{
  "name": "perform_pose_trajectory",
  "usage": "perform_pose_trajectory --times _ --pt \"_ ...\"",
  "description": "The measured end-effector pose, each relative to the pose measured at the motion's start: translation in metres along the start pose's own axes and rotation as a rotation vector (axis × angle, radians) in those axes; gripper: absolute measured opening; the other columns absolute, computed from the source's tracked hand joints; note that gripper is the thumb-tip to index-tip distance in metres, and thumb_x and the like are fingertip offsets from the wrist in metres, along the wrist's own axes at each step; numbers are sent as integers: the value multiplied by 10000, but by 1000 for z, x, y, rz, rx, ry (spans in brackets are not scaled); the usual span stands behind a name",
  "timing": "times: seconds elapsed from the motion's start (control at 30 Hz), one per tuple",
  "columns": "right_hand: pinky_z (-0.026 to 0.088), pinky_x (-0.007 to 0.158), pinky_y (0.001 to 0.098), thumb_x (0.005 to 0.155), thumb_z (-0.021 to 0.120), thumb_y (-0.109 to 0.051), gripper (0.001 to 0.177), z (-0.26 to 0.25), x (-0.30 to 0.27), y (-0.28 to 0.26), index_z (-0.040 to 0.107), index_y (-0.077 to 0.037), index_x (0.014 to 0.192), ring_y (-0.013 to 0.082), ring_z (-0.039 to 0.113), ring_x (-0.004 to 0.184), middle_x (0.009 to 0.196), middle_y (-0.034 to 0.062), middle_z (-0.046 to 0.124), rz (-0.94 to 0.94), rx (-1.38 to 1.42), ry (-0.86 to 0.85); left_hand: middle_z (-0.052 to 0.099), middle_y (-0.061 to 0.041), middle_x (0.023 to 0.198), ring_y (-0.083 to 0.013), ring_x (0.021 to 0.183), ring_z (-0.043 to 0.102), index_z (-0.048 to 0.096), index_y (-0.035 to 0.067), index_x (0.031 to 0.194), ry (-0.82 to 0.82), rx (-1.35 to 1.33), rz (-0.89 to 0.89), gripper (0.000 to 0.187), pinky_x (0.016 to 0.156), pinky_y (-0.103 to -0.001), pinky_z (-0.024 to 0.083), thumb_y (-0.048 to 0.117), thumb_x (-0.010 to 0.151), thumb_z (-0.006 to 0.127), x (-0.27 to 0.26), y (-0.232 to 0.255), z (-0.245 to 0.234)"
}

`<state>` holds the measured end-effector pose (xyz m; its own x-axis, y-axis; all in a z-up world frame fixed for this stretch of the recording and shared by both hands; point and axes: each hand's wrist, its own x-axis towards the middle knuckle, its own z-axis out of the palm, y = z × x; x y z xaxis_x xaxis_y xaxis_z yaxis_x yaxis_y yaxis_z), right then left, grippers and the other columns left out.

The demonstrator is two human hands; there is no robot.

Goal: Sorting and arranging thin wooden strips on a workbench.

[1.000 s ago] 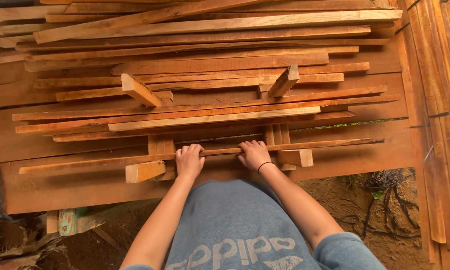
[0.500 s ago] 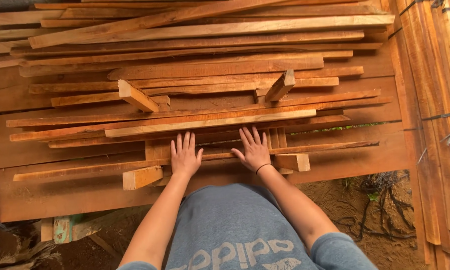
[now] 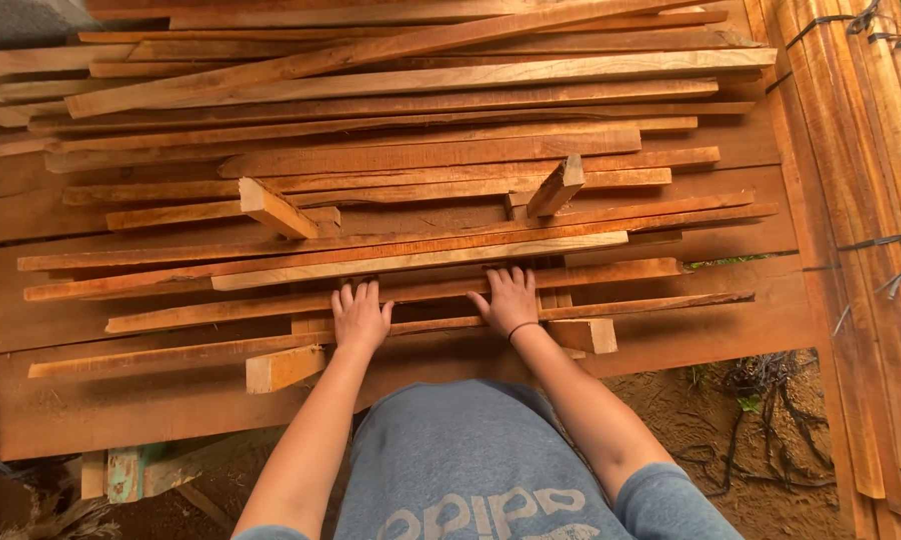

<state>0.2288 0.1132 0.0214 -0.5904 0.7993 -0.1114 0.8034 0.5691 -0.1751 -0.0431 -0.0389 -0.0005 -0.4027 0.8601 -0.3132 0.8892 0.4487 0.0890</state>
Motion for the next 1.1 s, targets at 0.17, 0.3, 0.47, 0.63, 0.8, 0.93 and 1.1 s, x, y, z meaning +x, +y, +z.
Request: perform_pose_trajectory --times 0.17,0.3,0.47,0.63,0.8,0.93,1.1 --pt "303 1109 490 838 707 -563 490 -3 15 9 647 -229 1191 236 514 1147 1102 -4 581 -85 -35 -49 597 -23 1254 -260 1268 467 553 224 1384 -98 25 13 560 1182 -583 170 479 904 687 22 -11 2" --pt "391 1032 434 922 585 -657 539 -20 10 4 665 -212 1217 271 596 1075 1114 60 588 -103 39 -48 615 -76 1305 -277 1298 509 577 201 1411 -149 -110 0 510 1189 -521 223 513 1009 557 7 -2 -27" --pt "359 1107 425 1013 320 -726 660 -51 17 -3 623 -233 1331 258 617 1223 1244 54 689 -26 58 -326 607 -95 1426 -282 1369 489 559 169 1452 -264 -178 -11 679 1196 -492 206 668 1040 355 -5 12 -76" --pt "454 1053 454 984 283 -777 747 -55 -10 -8 715 -235 1263 278 684 1171 1176 50 768 18 123 -531 682 -21 1349 -246 1291 547 674 235 1337 -363 -151 -69 604 1119 -449 329 636 1043 332 -28 10 -54" --pt "384 1123 462 1002 349 -719 666 -44 -12 -9 661 -222 1317 263 602 1295 1376 41 675 -5 100 -483 662 -69 1353 -252 1305 525 643 180 1319 -317 -96 -24 647 1129 -448 313 674 999 375 -30 15 -56" --pt "381 1120 463 995 373 -719 651 -52 -11 -13 669 -222 1293 263 594 1297 1373 36 674 12 110 -488 649 -75 1373 -252 1326 511 617 147 1355 -431 -75 15 783 1124 -420 315 759 979 304 -30 21 -91" --pt "360 1128 446 977 388 -733 624 -36 -14 -11 678 -255 1256 234 588 1283 1318 2 687 37 109 -458 646 -87 1369 -275 1351 520 620 149 1339 -428 -157 -36 731 1182 -457 264 732 960 396 -31 19 -80"
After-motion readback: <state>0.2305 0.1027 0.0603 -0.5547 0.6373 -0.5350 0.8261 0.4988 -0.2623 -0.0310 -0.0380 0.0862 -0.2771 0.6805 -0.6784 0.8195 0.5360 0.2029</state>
